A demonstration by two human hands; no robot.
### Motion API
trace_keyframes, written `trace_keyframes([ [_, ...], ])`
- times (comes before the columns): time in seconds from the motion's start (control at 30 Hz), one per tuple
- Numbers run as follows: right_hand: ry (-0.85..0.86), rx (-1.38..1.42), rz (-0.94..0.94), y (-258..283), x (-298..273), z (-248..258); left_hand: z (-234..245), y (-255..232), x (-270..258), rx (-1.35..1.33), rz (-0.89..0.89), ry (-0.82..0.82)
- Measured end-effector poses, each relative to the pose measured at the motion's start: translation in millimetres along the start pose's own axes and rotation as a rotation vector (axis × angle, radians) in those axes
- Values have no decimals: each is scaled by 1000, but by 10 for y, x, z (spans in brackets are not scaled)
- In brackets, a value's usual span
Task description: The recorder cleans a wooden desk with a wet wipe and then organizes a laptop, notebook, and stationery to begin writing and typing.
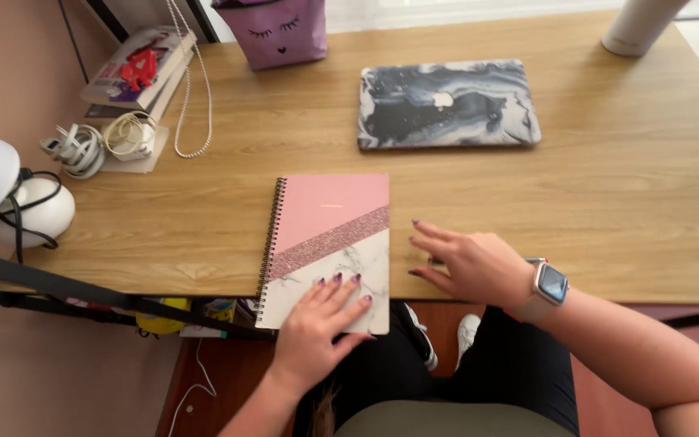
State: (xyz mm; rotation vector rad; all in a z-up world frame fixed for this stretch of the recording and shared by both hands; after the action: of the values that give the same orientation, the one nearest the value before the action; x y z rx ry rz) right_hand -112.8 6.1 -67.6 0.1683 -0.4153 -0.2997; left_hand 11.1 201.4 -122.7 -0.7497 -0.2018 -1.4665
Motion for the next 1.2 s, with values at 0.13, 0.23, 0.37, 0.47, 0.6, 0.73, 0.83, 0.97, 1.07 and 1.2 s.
trace_keyframes([
  [0.13, -26, -210, -125, -851, 88, -211, -26, -306, -59, 22, -87, -120],
  [0.23, -198, -288, -219, -1447, 367, -77, -82, -442, -20, 58, -137, -184],
  [0.37, -190, -399, -221, -1763, 758, -148, -175, -518, 166, 64, -195, -255],
  [0.47, -112, -487, -240, -1817, 924, -256, -242, -545, 251, 35, -225, -247],
  [0.6, -145, -515, -236, -2037, 1033, -446, -411, -508, 401, -29, -235, -187],
  [0.73, -172, -493, -252, -2125, 1306, -457, -554, -471, 656, -44, -233, -155],
  [0.83, -129, -479, -301, -2268, 1431, -525, -652, -467, 819, -95, -206, -130],
  [0.97, -163, -405, -270, -2390, 1535, -534, -644, -513, 929, -125, -165, -152],
  [1.07, -230, -283, -265, -2216, 1441, -112, -509, -481, 967, -170, -143, -261],
  [1.2, -311, -34, -291, -2018, 1074, 248, -70, -289, 861, -227, -67, -645],
])
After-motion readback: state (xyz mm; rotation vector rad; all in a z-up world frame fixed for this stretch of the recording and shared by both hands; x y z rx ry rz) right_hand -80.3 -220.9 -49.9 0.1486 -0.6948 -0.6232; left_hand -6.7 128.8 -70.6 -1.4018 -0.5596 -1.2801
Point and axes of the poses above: each hand's wrist, its own x-axis towards the middle knuckle, its own z-axis out of the back of the hand, y = z × x, the point moved 7 cm from there along x, towards the middle knuckle, and after that the axes turned 10 degrees about -y, right-handed, at the moved point
